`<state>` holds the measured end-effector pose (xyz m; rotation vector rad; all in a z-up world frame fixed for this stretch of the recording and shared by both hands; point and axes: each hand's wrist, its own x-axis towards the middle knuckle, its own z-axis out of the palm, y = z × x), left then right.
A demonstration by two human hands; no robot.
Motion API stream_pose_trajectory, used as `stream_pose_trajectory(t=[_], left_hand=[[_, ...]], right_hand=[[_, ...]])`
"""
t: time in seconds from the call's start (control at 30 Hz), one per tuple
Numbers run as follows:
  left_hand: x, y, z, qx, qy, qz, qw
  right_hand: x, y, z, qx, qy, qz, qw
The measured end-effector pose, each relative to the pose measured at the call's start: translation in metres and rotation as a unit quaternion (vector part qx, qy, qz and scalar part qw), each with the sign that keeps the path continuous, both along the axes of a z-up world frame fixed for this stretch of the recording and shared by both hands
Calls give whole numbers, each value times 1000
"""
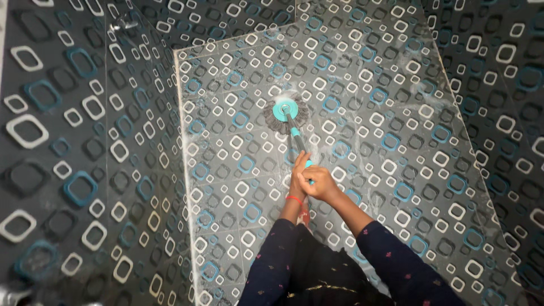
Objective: The person cleans the floor by hand using a long-handled scrub brush to move soapy water across the tiles.
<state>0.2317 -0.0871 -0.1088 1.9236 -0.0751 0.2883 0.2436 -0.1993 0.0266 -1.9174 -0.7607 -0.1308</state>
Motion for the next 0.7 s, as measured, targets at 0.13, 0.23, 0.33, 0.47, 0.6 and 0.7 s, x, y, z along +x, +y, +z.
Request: stream_pose_trajectory(t=[0.13, 0.23, 0.33, 0.47, 0.6, 0.7], left_hand=[[21, 12, -27, 32, 45, 27, 998], [34, 23, -14, 54, 115, 54, 990], [47, 36, 10, 30, 191, 67, 979], [71, 55, 24, 48, 205, 68, 975], [80, 70, 27, 24, 199, 91, 976], [78, 80, 31, 38, 177, 106, 978]], right_hand=[[36, 9, -24, -43, -4, 6, 999], [73, 13, -46, -86, -23, 3, 996], [112, 16, -68, -135, -8, -16, 991], [167, 27, -93, -172, 9, -83, 982], [226, 46, -108, -220, 80, -142, 962], [270, 54, -116, -298, 219, -180, 911]])
